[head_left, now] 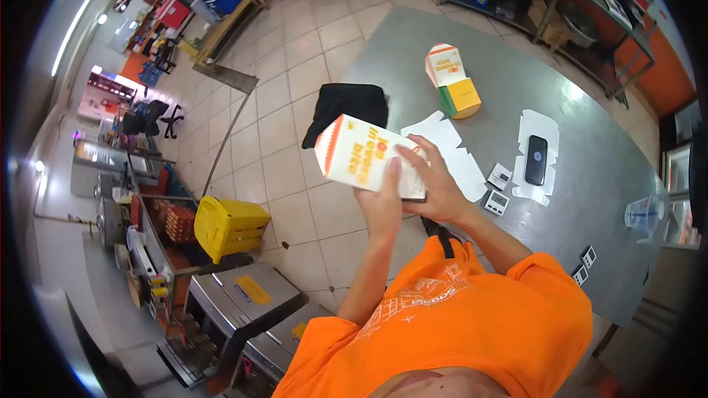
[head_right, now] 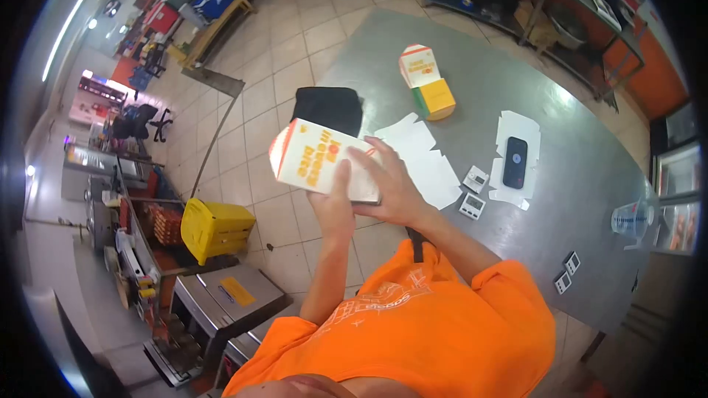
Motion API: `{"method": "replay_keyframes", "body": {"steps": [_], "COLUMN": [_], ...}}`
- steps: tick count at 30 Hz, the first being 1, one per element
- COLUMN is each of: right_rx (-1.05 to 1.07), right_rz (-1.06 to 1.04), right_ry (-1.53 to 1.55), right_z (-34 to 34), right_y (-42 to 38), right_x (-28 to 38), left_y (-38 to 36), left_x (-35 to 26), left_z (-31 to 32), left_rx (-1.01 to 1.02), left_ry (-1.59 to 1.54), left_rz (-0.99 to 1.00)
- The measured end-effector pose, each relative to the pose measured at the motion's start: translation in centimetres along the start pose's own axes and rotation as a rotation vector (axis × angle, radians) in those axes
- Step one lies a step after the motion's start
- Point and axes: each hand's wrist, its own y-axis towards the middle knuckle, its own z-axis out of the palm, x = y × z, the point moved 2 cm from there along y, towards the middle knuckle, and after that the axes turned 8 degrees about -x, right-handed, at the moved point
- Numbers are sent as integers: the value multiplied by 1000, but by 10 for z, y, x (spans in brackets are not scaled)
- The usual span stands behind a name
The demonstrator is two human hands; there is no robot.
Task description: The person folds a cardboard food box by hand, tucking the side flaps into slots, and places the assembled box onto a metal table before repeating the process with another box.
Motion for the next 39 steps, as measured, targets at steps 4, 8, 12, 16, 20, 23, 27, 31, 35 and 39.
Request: {"method": "replay_keyframes", "body": {"steps": [4, 8, 12, 16, 20, 23, 27, 31, 35, 39], "right_rx": [-1, 26, -149, -310, -434, -490, -479, -435, -458, -391], "right_rz": [328, 512, 630, 774, 664, 676, 846, 810, 829, 852], "right_ry": [585, 558, 487, 528, 350, 259, 159, 67, 22, -35], "right_z": [-47, -78, -90, -121, -138, -149, -126, -115, -105, -98], "right_y": [31, 56, 62, 75, 101, 138, 157, 155, 158, 168], "right_x": [-55, -92, -147, -166, -239, -289, -346, -383, -408, -436], "left_y": [44, 76, 97, 106, 153, 201, 230, 241, 254, 254], "left_x": [15, 35, 51, 73, 111, 172, 224, 256, 298, 304], "left_z": [26, 54, 97, 126, 174, 198, 213, 206, 197, 202], "left_rx": [113, 400, 337, 383, 426, 390, 304, 284, 261, 169], "left_ry": [-226, 1, 535, 500, 428, 422, 642, 796, 795, 894], "left_rz": [-282, -415, -4, -241, -344, -441, -404, -287, -226, 100]}}
